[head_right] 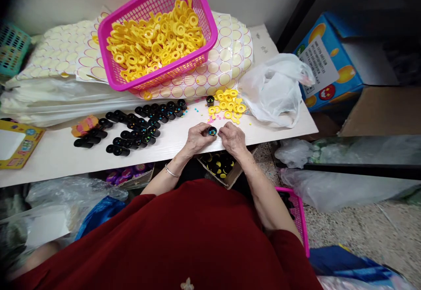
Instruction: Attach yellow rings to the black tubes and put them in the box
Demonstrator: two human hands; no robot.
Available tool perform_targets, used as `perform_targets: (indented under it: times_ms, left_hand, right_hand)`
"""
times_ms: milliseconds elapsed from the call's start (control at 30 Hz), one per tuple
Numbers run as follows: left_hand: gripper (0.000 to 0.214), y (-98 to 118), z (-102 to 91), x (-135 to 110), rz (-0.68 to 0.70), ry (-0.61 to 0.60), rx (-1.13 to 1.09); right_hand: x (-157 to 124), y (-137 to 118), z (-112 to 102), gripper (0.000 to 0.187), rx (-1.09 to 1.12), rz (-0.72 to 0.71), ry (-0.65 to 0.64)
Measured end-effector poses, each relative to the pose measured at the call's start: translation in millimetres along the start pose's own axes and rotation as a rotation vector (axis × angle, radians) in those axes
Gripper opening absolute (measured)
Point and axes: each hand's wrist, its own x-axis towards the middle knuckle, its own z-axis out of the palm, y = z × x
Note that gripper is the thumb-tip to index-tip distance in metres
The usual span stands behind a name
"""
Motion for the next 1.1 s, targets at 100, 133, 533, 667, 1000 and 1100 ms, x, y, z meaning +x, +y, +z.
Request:
perform_targets:
  times_ms: [100,133,533,667,1000,1100]
  left_hand:
    - [0.023,0.4,-0.5,0.0,-0.005,0.0,0.007]
    - [0.023,0.0,-0.3,0.0,-0.005,-0.002,0.007]
    - [0.02,-0.5,1.9,-0.5,0.008,-0.001,-0.014]
    - [0.022,-1.6,2.8,-0.7,0.005,-0.003,-0.022]
    - [0.026,-6.6,2.7,-1.3,0.063,0.011,0.01]
    - [0.027,-7.1,3.0,-1.9,0.074,0.012,0.011]
  right_hand:
    - [0.4,-1.3,2.0,0.023,-0.001,0.009,0.022]
    - [0.4,-2.0,2.2,0.023,0.043,0.015,0.05]
    - [4.7,-15.0,-2.8,0.019,0.806,0.297,0.142]
    - [2.6,-19.7,-3.7,0.017,0.62,0.164,0.206]
    - [1.7,-27.3,2.9,0.022,0.027,-0.204,0.293]
    - [2.6,-24.3,3.9,0.02,0.016,-0.269,0.327]
